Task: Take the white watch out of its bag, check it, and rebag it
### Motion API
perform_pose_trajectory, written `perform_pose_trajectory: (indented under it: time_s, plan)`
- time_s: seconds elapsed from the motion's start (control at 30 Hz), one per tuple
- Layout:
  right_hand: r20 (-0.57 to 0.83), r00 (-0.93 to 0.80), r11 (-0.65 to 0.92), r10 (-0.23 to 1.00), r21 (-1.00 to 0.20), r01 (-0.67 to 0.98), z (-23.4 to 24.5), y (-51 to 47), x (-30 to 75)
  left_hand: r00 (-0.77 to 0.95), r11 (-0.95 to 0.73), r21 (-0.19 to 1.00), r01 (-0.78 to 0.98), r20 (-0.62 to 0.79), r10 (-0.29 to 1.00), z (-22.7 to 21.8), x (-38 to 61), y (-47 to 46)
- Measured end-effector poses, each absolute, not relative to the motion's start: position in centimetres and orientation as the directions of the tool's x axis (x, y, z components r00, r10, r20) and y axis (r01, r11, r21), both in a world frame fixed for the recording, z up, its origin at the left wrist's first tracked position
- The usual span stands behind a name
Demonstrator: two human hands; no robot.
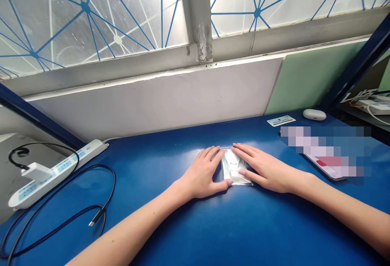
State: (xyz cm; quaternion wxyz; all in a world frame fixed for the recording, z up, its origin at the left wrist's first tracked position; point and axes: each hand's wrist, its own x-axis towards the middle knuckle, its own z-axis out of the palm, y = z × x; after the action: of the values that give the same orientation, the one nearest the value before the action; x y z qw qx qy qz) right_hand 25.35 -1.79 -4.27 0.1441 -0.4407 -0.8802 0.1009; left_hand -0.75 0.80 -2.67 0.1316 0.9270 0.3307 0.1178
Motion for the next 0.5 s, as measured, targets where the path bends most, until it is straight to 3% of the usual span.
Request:
perform_pose_trajectory:
  time_s: [0.5]
  plan:
    - [0.124,-0.575,0.585,0.808,-0.277,0.762,-3.85,-1.75,25.14,0.754,-0.747,0.321,0.583,0.128,0.644,-2.76,-0.73,0.8]
